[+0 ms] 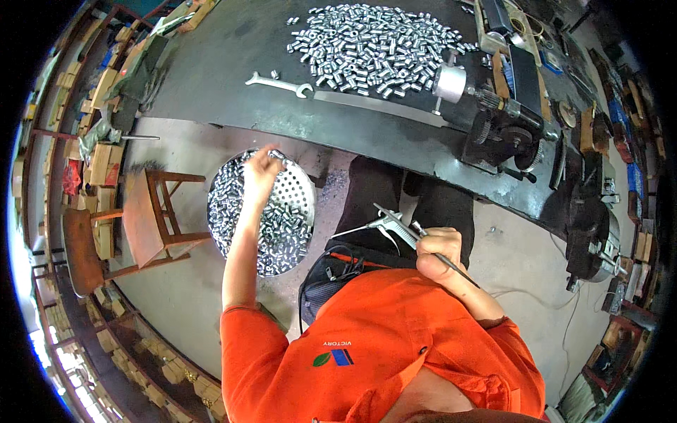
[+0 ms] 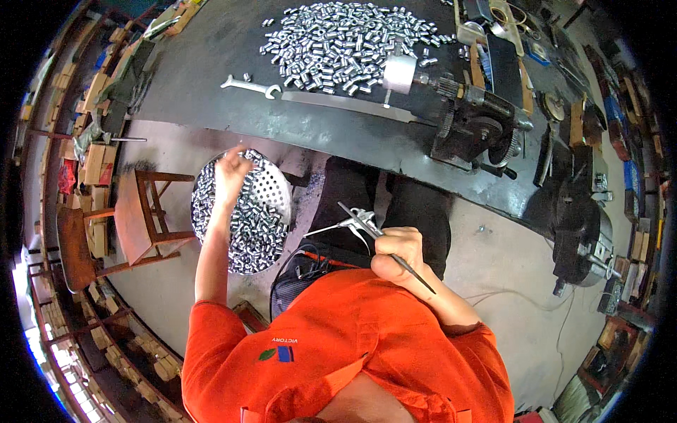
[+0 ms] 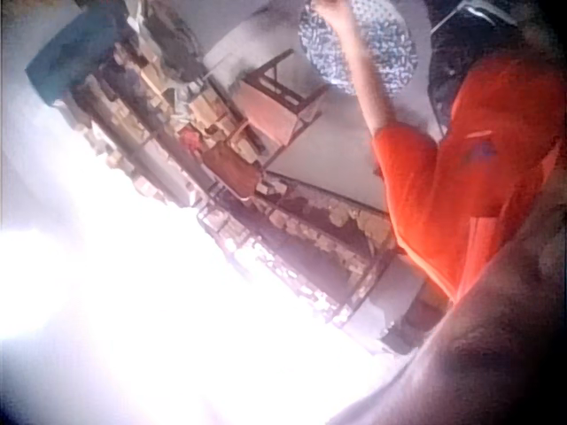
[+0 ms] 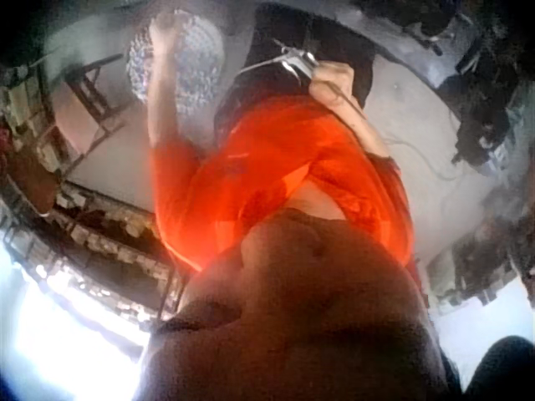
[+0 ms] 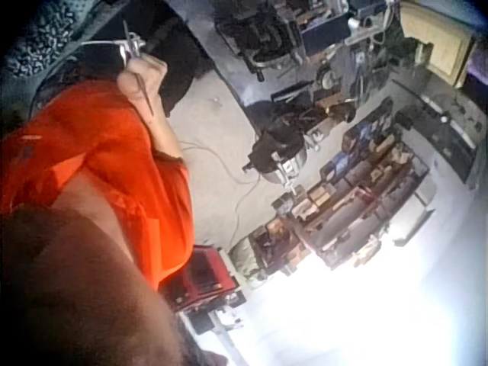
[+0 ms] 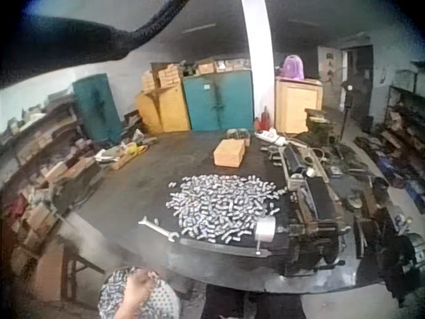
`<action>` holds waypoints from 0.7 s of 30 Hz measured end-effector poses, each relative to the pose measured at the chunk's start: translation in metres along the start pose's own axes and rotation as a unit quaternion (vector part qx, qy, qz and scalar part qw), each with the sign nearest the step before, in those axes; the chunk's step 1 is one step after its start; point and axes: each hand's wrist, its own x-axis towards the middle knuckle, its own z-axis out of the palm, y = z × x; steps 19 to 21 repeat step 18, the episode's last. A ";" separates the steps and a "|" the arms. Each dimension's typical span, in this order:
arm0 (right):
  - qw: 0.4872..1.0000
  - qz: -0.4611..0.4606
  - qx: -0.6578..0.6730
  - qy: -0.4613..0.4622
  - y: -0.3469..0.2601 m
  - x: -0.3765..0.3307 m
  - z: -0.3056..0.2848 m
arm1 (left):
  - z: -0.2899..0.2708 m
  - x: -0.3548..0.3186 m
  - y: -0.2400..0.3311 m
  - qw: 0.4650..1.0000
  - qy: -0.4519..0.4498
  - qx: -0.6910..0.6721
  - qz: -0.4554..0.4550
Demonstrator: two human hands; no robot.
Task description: The person picks small metal fasteners from a perforated bowl and uses a pair of pliers to manipulate them. They repeatedly pick up a fastener, squeeze it with the pliers, and place it onto a metal workbench surface. The process is repetitive and involves handling individual components one at a time.
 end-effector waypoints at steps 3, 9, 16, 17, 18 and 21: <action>1.000 -0.003 0.007 -0.005 0.000 0.003 0.003 | -0.027 -0.010 -0.127 0.994 -0.050 0.073 -0.065; 1.000 -0.002 0.000 -0.019 0.000 0.010 0.007 | -0.009 0.010 -0.158 0.893 0.009 0.443 -0.079; 1.000 0.011 -0.027 -0.010 0.001 0.006 0.011 | 0.010 0.019 -0.165 0.855 0.021 0.505 -0.119; 0.999 0.014 -0.030 -0.008 0.002 0.005 0.012 | 0.007 0.017 -0.168 0.865 0.023 0.489 -0.109; 0.999 0.020 -0.024 -0.014 0.001 0.005 0.012 | 0.002 0.016 -0.176 0.875 0.024 0.473 -0.100; 0.999 0.020 -0.024 -0.014 0.001 0.005 0.012 | 0.002 0.016 -0.176 0.875 0.024 0.473 -0.100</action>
